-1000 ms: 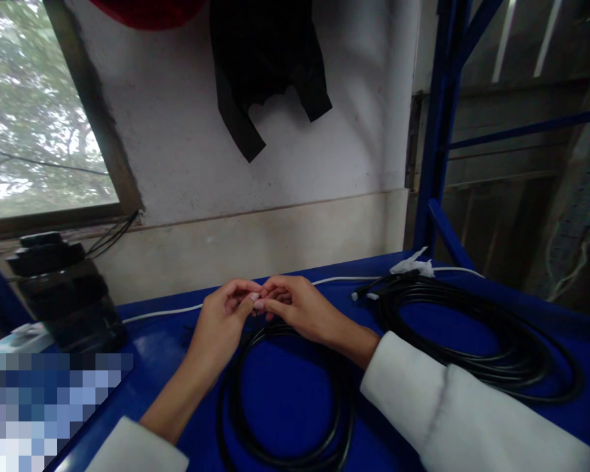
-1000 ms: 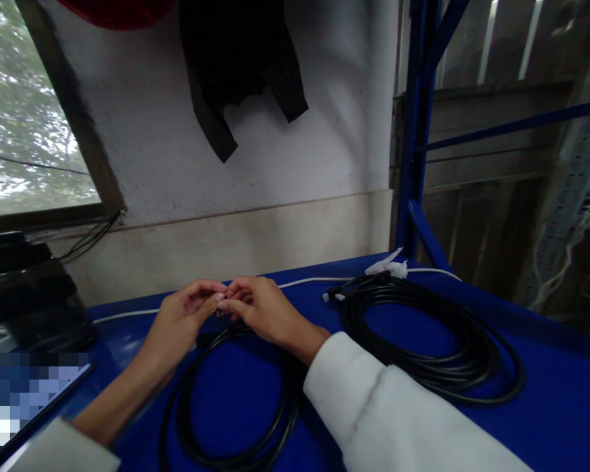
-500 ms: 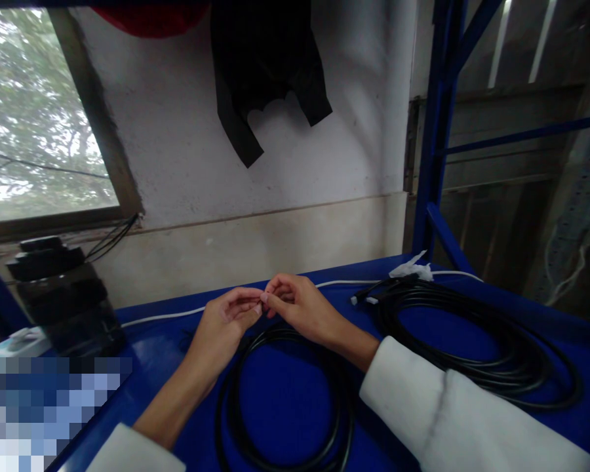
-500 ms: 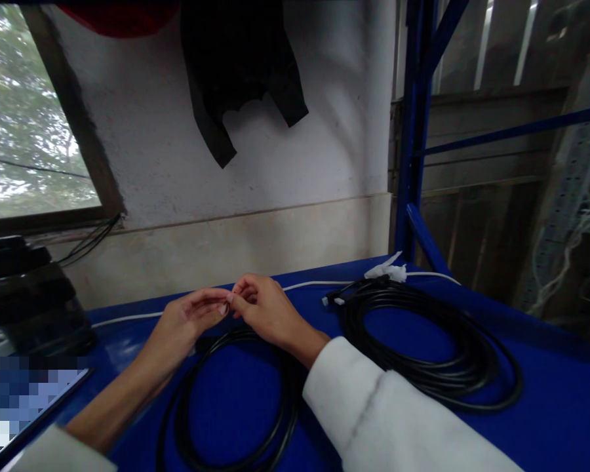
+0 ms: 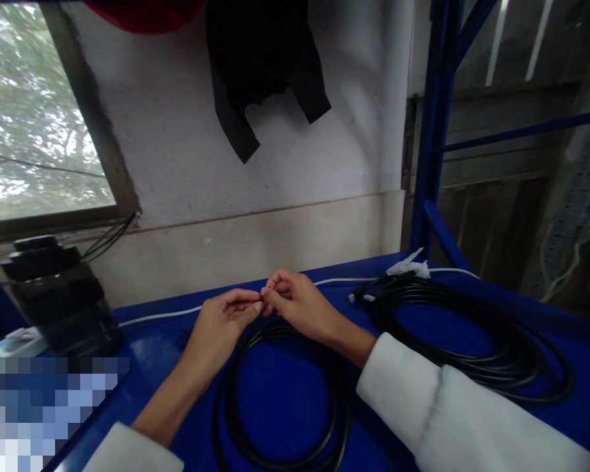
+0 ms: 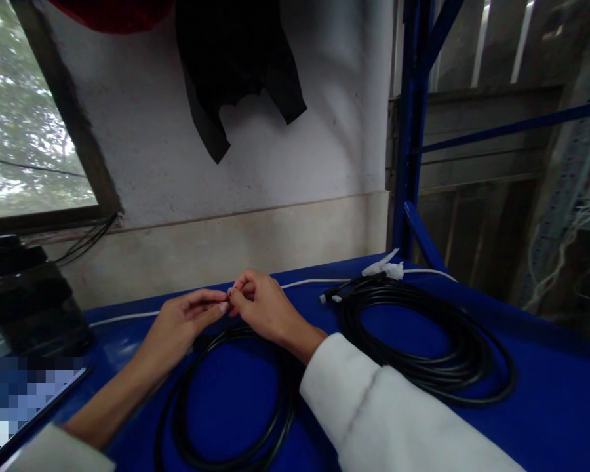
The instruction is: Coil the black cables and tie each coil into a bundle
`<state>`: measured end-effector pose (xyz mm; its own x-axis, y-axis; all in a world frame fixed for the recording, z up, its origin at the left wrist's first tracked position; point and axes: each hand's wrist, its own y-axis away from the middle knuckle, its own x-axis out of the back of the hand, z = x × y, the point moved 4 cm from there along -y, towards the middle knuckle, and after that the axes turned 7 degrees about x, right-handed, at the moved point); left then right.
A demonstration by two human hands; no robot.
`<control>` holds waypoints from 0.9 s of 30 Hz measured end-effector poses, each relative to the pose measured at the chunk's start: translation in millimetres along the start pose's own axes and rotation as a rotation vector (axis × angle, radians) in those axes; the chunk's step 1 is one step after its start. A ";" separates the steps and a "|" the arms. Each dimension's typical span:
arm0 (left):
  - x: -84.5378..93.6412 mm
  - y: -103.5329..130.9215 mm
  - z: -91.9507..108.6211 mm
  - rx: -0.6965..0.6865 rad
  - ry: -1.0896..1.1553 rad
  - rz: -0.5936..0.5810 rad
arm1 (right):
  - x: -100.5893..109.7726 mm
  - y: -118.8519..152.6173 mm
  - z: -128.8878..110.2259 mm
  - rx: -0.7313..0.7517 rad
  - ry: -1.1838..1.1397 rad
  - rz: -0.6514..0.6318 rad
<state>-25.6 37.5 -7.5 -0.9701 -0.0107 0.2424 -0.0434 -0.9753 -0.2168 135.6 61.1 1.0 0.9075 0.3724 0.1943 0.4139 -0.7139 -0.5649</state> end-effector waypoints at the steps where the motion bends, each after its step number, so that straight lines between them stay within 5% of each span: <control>1: -0.5 0.6 1.1 -0.005 -0.011 -0.002 | 0.0 0.0 0.0 -0.002 0.001 -0.001; 13: -2.0 9.6 18.7 -0.172 -0.328 0.088 | 0.2 -0.3 9.7 -0.031 0.030 0.019; 27: 3.6 7.2 14.8 -0.118 -0.242 0.162 | 3.2 -1.4 7.7 0.015 0.131 0.057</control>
<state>-25.9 27.1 5.8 -0.8822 -0.2296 0.4111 0.0656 -0.9245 -0.3755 137.4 67.9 -3.8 0.9315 0.2500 0.2644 0.3613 -0.7223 -0.5898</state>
